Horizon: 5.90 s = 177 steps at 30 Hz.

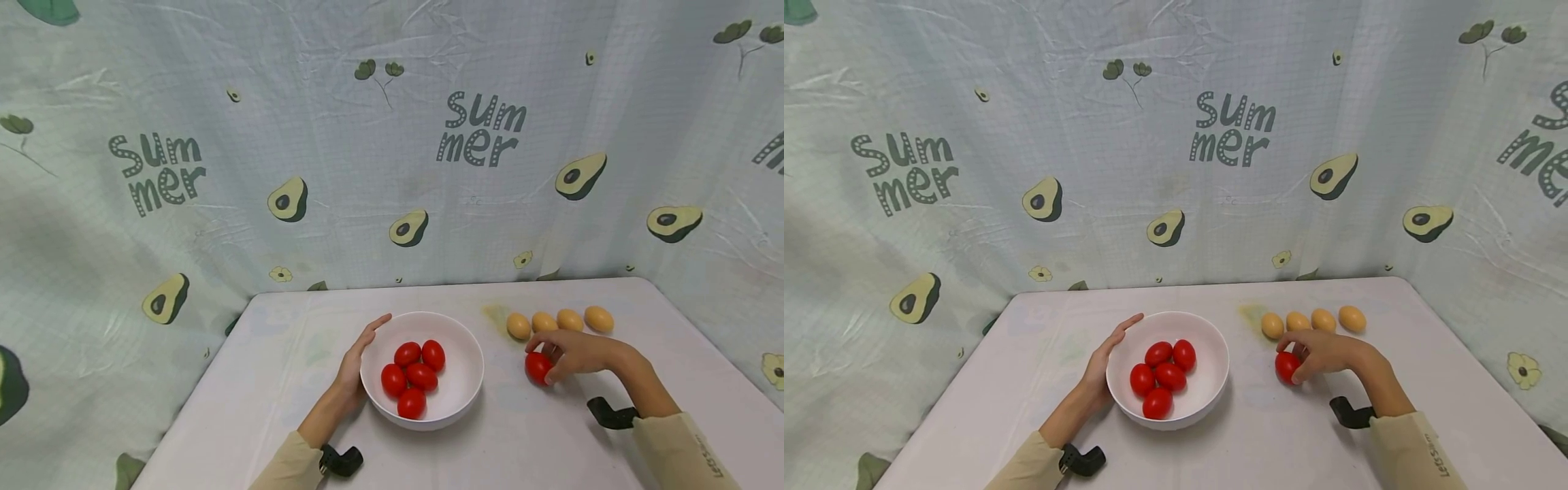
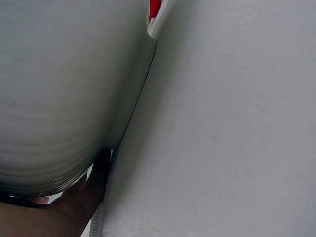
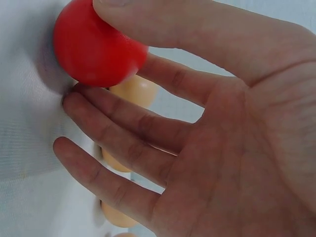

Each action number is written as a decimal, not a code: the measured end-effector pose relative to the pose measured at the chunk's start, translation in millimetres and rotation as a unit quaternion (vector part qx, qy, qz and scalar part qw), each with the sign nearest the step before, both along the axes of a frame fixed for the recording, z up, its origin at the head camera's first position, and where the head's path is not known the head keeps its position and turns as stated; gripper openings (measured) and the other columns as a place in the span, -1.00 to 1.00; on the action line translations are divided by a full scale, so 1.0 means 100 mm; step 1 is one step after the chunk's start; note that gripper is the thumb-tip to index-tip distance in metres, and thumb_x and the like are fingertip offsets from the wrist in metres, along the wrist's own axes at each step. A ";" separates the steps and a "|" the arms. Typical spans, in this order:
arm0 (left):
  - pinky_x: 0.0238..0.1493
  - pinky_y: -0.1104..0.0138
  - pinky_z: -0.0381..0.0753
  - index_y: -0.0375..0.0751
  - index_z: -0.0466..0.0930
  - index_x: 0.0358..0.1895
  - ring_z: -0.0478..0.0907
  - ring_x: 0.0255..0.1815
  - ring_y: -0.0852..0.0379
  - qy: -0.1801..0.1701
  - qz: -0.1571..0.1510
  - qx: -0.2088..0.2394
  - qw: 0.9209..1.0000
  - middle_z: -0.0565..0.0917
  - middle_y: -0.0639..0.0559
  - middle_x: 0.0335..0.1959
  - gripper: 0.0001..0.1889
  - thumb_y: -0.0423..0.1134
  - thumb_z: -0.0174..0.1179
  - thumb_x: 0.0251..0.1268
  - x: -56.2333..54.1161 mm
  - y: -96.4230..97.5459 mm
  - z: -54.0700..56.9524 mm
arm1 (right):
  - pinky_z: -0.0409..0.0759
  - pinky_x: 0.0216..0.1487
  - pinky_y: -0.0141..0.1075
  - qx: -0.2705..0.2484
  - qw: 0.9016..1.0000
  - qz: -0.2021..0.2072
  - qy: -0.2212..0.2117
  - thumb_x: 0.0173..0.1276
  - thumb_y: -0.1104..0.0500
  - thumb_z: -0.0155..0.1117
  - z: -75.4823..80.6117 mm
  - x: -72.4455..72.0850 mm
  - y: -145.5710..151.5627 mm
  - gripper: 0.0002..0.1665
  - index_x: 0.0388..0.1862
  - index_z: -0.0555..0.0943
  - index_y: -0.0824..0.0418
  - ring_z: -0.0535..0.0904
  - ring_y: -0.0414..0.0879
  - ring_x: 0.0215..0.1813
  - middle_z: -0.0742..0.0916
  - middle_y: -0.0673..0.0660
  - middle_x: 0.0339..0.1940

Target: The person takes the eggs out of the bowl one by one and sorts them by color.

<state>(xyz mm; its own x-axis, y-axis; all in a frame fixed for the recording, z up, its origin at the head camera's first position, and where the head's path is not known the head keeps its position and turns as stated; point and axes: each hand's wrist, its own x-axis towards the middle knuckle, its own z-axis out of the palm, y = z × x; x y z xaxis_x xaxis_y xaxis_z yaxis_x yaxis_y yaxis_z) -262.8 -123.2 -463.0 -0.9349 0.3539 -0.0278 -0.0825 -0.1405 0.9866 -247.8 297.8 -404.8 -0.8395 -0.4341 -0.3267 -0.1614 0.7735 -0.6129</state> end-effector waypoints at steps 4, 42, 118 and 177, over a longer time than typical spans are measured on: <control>0.67 0.00 0.14 0.14 0.14 0.64 0.16 0.66 -0.11 -0.001 -0.002 0.001 1.000 0.15 0.03 0.69 -0.43 0.03 -0.40 0.67 -0.01 -0.01 0.00 | 0.60 -0.04 -0.20 -0.006 1.000 0.005 -0.001 0.16 0.23 0.49 0.00 -0.01 0.00 -0.34 0.26 0.52 0.21 0.56 -0.03 0.00 0.68 0.10 -0.03; 0.66 0.00 0.16 0.16 0.18 0.62 0.18 0.65 -0.11 -0.005 0.004 0.004 1.000 0.18 0.03 0.67 -0.44 0.03 -0.38 0.66 -0.02 -0.01 0.01 | 0.64 -0.09 -0.29 0.017 0.994 0.037 0.098 0.18 0.18 0.50 0.00 0.02 -0.32 -0.59 0.03 0.68 0.01 0.56 -0.10 -0.04 0.71 -0.03 -0.04; 0.69 -0.22 -0.13 0.18 0.28 0.58 0.00 0.72 -0.15 -0.006 0.013 -0.001 1.000 0.17 0.01 0.69 -0.46 0.00 -0.32 0.63 -0.01 -0.02 0.01 | 0.80 -0.02 -0.16 0.090 0.973 0.214 -0.003 0.27 0.19 0.51 0.63 -0.37 -2.56 -0.61 0.08 0.68 -0.02 0.68 -0.11 -0.16 0.71 -0.01 -0.08; 0.69 -0.01 0.10 0.11 0.23 0.61 0.02 0.72 -0.09 -0.006 0.011 0.011 1.000 0.05 0.01 0.72 -0.44 0.03 -0.36 0.67 0.00 -0.03 0.00 | 0.77 0.02 -0.20 0.060 0.972 0.215 0.072 0.24 0.23 0.51 0.77 -0.32 -2.13 -0.52 0.13 0.66 -0.06 0.59 -0.10 0.15 0.71 -0.09 0.03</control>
<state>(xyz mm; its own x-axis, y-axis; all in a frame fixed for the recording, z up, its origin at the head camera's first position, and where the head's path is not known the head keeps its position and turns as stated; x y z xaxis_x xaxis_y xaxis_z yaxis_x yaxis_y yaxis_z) -262.9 -126.6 -463.0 -0.9424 0.3332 -0.0306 -0.0900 -0.1645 0.9823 -279.8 85.3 -327.3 -0.6291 -0.7219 -0.2883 -0.5639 0.6791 -0.4699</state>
